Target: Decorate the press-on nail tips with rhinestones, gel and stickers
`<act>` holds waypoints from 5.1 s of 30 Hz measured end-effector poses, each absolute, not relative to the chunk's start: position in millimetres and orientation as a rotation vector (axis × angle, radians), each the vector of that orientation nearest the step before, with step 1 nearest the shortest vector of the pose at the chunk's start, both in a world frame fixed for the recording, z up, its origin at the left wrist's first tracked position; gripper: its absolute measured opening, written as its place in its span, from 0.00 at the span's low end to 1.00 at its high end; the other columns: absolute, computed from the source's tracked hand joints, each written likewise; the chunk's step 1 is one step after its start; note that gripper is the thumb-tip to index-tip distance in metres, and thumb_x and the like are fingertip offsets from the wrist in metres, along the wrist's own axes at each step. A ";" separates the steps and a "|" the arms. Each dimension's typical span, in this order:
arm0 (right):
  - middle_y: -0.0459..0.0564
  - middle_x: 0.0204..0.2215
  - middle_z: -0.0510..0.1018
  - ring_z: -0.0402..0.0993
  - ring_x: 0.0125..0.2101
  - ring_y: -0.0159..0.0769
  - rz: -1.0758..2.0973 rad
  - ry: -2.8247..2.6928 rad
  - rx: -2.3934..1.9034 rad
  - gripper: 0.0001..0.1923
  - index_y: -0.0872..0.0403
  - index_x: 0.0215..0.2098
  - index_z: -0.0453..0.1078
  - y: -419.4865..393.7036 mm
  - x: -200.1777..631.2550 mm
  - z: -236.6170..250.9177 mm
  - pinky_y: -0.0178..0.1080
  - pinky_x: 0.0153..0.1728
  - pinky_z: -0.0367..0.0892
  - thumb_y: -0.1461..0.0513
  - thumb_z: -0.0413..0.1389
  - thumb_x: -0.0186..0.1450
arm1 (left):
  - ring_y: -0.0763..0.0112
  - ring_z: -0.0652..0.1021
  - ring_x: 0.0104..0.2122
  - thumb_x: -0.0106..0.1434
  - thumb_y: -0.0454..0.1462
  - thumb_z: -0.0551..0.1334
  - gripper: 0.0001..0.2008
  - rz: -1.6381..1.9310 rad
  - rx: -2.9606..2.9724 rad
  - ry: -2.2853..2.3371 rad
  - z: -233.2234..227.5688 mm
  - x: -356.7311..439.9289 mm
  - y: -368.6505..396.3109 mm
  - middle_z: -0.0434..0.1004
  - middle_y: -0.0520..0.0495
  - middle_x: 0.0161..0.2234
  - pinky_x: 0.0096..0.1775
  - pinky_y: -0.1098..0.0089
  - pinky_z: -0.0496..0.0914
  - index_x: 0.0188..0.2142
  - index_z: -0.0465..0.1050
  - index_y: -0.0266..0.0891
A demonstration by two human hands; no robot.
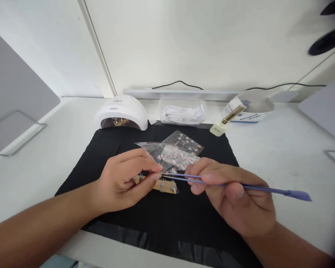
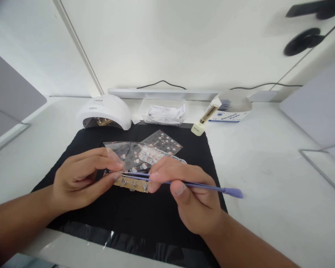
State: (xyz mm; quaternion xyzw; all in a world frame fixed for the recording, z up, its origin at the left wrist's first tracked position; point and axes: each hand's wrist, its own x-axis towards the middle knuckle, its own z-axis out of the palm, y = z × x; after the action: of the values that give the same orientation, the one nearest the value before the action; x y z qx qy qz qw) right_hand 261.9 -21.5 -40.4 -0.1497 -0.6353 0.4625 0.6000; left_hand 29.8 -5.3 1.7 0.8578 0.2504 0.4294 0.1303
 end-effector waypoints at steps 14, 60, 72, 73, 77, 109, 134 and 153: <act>0.51 0.26 0.81 0.76 0.29 0.41 1.067 -1.427 -0.440 0.14 0.47 0.47 0.80 -24.0 260.8 -40.4 0.49 0.37 0.73 0.59 0.52 0.71 | 0.73 0.80 0.30 0.61 0.27 0.65 0.06 1.250 2.438 0.749 -0.7 31.0 -5.1 0.79 0.45 0.29 0.31 0.75 0.76 0.38 0.75 0.33; 0.48 0.21 0.81 0.74 0.20 0.33 1.186 -1.240 -0.585 0.10 0.48 0.40 0.81 -20.4 262.5 -33.1 0.36 0.19 0.69 0.56 0.58 0.68 | 0.72 0.79 0.33 0.64 0.37 0.65 0.10 0.976 2.369 1.172 -11.3 18.1 11.0 0.78 0.50 0.33 0.36 0.72 0.73 0.45 0.73 0.37; 0.46 0.19 0.79 0.74 0.20 0.31 1.238 -1.254 -0.596 0.09 0.50 0.37 0.81 -15.1 266.0 -34.4 0.32 0.18 0.69 0.56 0.60 0.67 | 0.74 0.70 0.33 0.65 0.31 0.59 0.04 0.863 2.334 1.000 4.3 6.7 14.9 0.66 0.53 0.32 0.35 0.72 0.66 0.40 0.70 0.39; 0.46 0.19 0.79 0.74 0.20 0.30 1.237 -1.266 -0.599 0.09 0.50 0.37 0.81 -15.8 265.3 -34.5 0.31 0.18 0.69 0.56 0.60 0.67 | 0.74 0.70 0.35 0.65 0.31 0.60 0.04 0.859 2.341 0.881 5.5 10.0 10.7 0.67 0.52 0.34 0.37 0.72 0.67 0.39 0.70 0.39; 0.47 0.20 0.80 0.75 0.20 0.30 1.226 -1.307 -0.595 0.09 0.50 0.37 0.82 -18.2 263.2 -34.4 0.30 0.18 0.69 0.56 0.60 0.67 | 0.73 0.70 0.36 0.65 0.31 0.62 0.06 0.754 2.334 0.760 5.5 17.5 2.6 0.67 0.50 0.38 0.37 0.72 0.67 0.42 0.71 0.38; 0.47 0.20 0.79 0.74 0.20 0.34 1.219 -1.252 -0.565 0.09 0.49 0.36 0.81 -17.6 262.8 -34.7 0.35 0.17 0.67 0.55 0.60 0.66 | 0.64 0.77 0.48 0.67 0.31 0.59 0.06 0.809 1.941 0.758 -5.5 19.2 0.1 0.77 0.43 0.48 0.51 0.61 0.74 0.39 0.74 0.41; 0.46 0.18 0.79 0.71 0.17 0.33 1.230 -1.227 -0.597 0.10 0.47 0.36 0.80 -18.5 261.8 -31.5 0.37 0.17 0.64 0.54 0.58 0.68 | 0.63 0.77 0.51 0.65 0.31 0.60 0.09 0.796 1.961 0.786 -10.1 17.6 0.0 0.76 0.44 0.51 0.54 0.59 0.74 0.43 0.74 0.43; 0.45 0.19 0.78 0.71 0.19 0.32 1.266 -1.228 -0.610 0.07 0.49 0.37 0.78 -13.6 263.5 -37.0 0.33 0.18 0.65 0.56 0.59 0.68 | 0.60 0.71 0.51 0.60 0.33 0.61 0.13 0.410 2.369 0.850 2.4 8.0 13.9 0.73 0.45 0.47 0.54 0.58 0.65 0.46 0.69 0.41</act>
State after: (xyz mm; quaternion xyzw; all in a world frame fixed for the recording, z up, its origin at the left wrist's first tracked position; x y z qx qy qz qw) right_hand 263.5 -13.6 -37.0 -0.2625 -0.5288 0.5451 0.5953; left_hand 8.0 13.9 2.4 0.8886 0.3188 0.1538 0.2918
